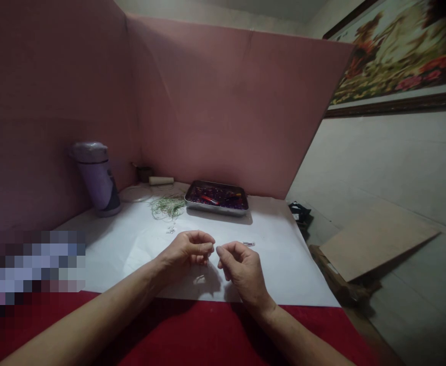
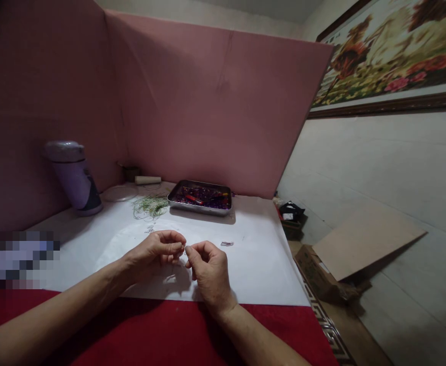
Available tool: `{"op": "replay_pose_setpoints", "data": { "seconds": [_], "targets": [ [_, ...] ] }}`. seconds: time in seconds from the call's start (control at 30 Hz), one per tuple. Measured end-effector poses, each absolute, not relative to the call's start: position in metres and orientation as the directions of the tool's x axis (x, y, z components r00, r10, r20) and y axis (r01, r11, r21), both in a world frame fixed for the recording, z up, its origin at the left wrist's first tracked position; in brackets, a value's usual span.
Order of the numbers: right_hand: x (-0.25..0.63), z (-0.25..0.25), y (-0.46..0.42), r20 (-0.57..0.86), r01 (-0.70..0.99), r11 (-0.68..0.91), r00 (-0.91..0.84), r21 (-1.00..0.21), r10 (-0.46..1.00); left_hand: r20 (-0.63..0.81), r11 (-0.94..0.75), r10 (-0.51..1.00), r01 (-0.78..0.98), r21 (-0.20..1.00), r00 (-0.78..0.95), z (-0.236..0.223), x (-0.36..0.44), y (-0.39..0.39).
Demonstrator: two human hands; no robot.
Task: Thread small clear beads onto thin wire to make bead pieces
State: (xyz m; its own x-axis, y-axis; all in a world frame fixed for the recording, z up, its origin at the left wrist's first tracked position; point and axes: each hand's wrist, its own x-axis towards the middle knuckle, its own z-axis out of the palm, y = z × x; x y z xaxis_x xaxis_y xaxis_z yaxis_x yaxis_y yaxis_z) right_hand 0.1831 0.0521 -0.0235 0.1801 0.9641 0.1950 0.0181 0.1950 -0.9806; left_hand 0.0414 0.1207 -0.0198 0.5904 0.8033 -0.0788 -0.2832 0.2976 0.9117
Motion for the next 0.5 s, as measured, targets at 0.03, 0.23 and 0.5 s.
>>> {"op": "replay_pose_setpoints", "data": {
  "seconds": [0.03,0.23,0.5],
  "targets": [
    [0.1827,-0.0236,0.0518,0.198,0.021,0.198,0.174,-0.980,0.965,-0.079,0.296,0.802,-0.279,0.914,0.592,-0.0195,0.0415,0.1203],
    [0.1811,-0.0252,0.0512,0.217,0.011,0.217,0.144,-0.976,0.966,-0.057,0.265,0.795,-0.262,0.928,0.605,-0.0197,0.0434,0.1195],
    [0.1836,-0.0266,0.0558,0.106,-0.101,0.119,0.124,-0.988,0.987,-0.052,0.232,0.806,-0.233,0.944,0.590,-0.0175,0.0461,0.1164]
  ]
}}
